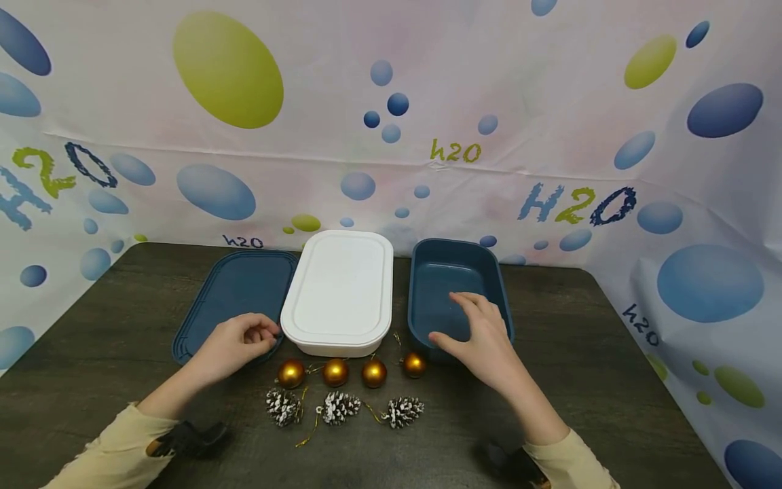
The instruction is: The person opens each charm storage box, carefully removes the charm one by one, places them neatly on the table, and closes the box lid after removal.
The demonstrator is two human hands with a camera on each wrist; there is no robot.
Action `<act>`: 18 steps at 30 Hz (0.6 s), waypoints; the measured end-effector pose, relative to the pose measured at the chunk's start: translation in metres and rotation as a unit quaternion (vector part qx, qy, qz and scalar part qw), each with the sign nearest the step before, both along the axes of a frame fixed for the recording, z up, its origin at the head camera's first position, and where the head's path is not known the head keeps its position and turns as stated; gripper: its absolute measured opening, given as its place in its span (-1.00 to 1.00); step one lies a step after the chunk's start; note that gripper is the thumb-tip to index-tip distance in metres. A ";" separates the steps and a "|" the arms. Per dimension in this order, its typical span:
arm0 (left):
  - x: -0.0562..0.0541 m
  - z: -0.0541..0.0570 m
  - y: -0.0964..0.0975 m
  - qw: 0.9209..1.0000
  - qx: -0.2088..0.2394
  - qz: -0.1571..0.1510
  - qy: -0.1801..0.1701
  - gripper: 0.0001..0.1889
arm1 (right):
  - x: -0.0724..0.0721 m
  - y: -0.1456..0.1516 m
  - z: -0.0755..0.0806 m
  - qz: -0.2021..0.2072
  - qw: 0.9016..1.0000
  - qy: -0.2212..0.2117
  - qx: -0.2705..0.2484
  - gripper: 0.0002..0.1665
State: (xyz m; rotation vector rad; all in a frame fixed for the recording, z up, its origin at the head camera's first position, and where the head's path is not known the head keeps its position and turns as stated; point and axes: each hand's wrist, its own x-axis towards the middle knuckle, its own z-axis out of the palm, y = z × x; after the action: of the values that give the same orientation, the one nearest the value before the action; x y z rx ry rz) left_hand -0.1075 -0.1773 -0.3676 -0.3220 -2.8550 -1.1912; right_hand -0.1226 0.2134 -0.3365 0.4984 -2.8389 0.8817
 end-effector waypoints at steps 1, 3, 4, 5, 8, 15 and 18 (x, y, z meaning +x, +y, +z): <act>0.000 0.000 0.000 1.000 -0.004 0.000 0.002 -0.92 | 0.000 0.004 0.000 -0.006 1.000 0.002 0.003 -0.09; 0.000 -0.001 0.001 1.000 -0.012 -0.001 0.006 -0.92 | 0.001 0.012 0.000 -0.018 1.000 0.003 0.009 -0.03; 0.000 -0.002 0.001 1.000 -0.014 -0.002 0.006 -0.92 | 0.002 0.016 -0.001 -0.023 1.000 0.003 0.011 0.00; 0.000 -0.002 0.001 1.000 -0.018 -0.002 0.008 -0.92 | 0.002 0.020 -0.001 -0.028 1.000 0.001 0.012 0.02; 0.000 -0.004 0.001 1.000 -0.026 -0.006 0.010 -0.92 | 0.004 0.030 -0.001 -0.037 0.999 -0.002 0.017 0.08; 0.000 -0.007 0.002 0.999 -0.043 -0.012 0.018 -0.90 | 0.004 0.048 -0.007 -0.053 0.998 0.000 0.029 0.23; 0.000 -0.008 0.002 0.998 -0.051 -0.014 0.021 -0.89 | 0.003 0.053 -0.011 -0.061 0.998 -0.018 0.030 0.29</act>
State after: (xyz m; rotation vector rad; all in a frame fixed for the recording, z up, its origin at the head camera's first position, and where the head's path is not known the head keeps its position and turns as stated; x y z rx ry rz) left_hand -0.1077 -0.1753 -0.3757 -0.3867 -2.8897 -1.0308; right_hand -0.1201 0.2662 -0.3472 0.3154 -2.9004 0.7936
